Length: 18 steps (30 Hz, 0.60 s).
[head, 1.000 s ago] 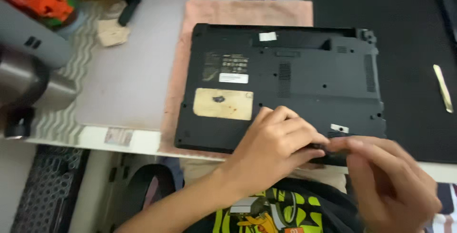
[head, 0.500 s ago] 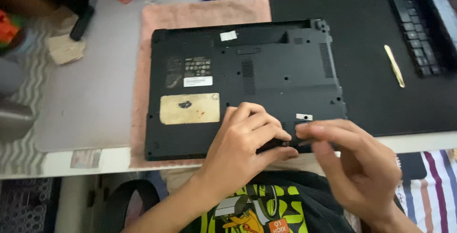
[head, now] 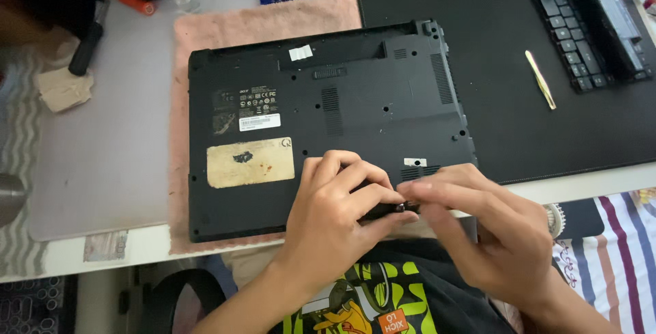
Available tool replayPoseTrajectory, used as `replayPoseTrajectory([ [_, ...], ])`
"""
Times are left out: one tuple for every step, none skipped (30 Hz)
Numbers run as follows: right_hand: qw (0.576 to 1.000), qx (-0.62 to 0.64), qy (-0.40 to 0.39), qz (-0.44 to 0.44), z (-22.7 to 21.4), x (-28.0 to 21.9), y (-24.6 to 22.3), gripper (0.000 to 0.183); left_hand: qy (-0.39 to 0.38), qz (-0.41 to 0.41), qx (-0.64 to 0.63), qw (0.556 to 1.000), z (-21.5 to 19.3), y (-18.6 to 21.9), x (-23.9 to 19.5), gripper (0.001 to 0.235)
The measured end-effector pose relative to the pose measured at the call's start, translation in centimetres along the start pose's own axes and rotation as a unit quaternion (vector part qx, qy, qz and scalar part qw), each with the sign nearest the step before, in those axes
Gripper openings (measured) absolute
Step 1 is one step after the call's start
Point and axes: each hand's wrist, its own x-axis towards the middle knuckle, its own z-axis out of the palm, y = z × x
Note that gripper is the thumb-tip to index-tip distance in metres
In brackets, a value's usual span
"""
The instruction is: The person uses a screwdriver to tighten several screws on the bottom panel of a laptop. The person holds the laptop steady with one hand while turning the screwdriver with the other, working across multiple screw holes on the device's underside.
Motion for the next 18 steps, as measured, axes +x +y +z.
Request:
replayPoseTrajectory([
  [1.0, -0.021, 0.007, -0.002, 0.0, -0.4, 0.4, 0.02, 0.0, -0.005, -0.005, 1.0, 0.1, -0.1, -0.1, 0.018],
  [0.999, -0.041, 0.013, -0.003, -0.1, -0.7, 0.7, 0.029, -0.001, -0.009, -0.01, 1.0, 0.2, -0.1, -0.2, 0.015],
  [0.999, -0.042, 0.013, -0.003, -0.1, -0.6, 0.6, 0.029, -0.001, -0.009, -0.011, 1.0, 0.2, -0.1, -0.1, 0.015],
  [0.999, -0.044, 0.023, 0.021, -0.1, -0.5, 0.4, 0.025, 0.003, -0.002, -0.009, 1.0, 0.2, -0.1, 0.0, 0.015],
  [0.997, -0.046, 0.032, 0.044, -0.1, -0.4, 0.3, 0.021, 0.007, 0.005, -0.006, 1.0, 0.1, -0.2, 0.0, 0.015],
  [0.997, -0.046, 0.032, 0.044, -0.2, -0.2, 0.0, 0.021, 0.007, 0.005, -0.007, 1.0, 0.1, -0.1, 0.0, 0.015],
  [0.997, -0.058, 0.045, 0.035, -0.3, 0.0, -0.2, 0.026, 0.003, -0.001, -0.008, 1.0, 0.1, -0.1, 0.0, 0.016],
  [0.996, -0.071, 0.058, 0.026, -0.4, 0.1, -0.4, 0.032, -0.001, -0.008, -0.008, 1.0, 0.0, -0.1, 0.0, 0.017],
  [0.995, -0.071, 0.058, 0.026, -0.5, 0.1, -0.5, 0.032, -0.001, -0.007, -0.009, 1.0, 0.0, 0.0, 0.1, 0.017],
  [0.995, -0.07, 0.062, 0.043, -0.6, 0.0, -0.6, 0.03, -0.002, -0.007, -0.011, 1.0, -0.1, 0.0, 0.1, 0.018],
  [0.994, -0.069, 0.067, 0.06, -0.7, 0.0, -0.7, 0.029, -0.003, -0.007, -0.012, 1.0, -0.2, 0.0, 0.1, 0.018],
  [0.994, -0.069, 0.067, 0.06, -0.8, -0.1, -0.7, 0.029, -0.004, -0.006, -0.012, 1.0, -0.1, 0.0, 0.1, 0.018],
  [0.992, -0.088, 0.074, 0.053, -0.9, -0.1, -0.7, 0.029, -0.003, -0.009, -0.013, 1.0, -0.1, 0.0, 0.1, 0.018],
  [0.99, -0.106, 0.08, 0.047, -0.9, -0.2, -0.7, 0.029, -0.003, -0.012, -0.015, 1.0, -0.1, 0.0, 0.1, 0.017],
  [0.99, -0.106, 0.08, 0.047, -1.0, -0.2, -0.7, 0.029, -0.003, -0.012, -0.014, 1.0, -0.1, -0.1, 0.1, 0.017],
  [0.991, -0.093, 0.081, 0.056, -1.1, -0.2, -0.8, 0.031, -0.003, -0.011, -0.013, 1.0, 0.0, -0.2, 0.0, 0.017],
  [0.991, -0.08, 0.082, 0.065, -1.2, -0.2, -0.9, 0.033, -0.003, -0.009, -0.012, 1.0, 0.0, -0.3, 0.1, 0.017],
  [0.991, -0.08, 0.082, 0.065, -1.2, -0.2, -0.9, 0.033, -0.003, -0.009, -0.012, 1.0, -0.1, -0.2, 0.1, 0.017],
])
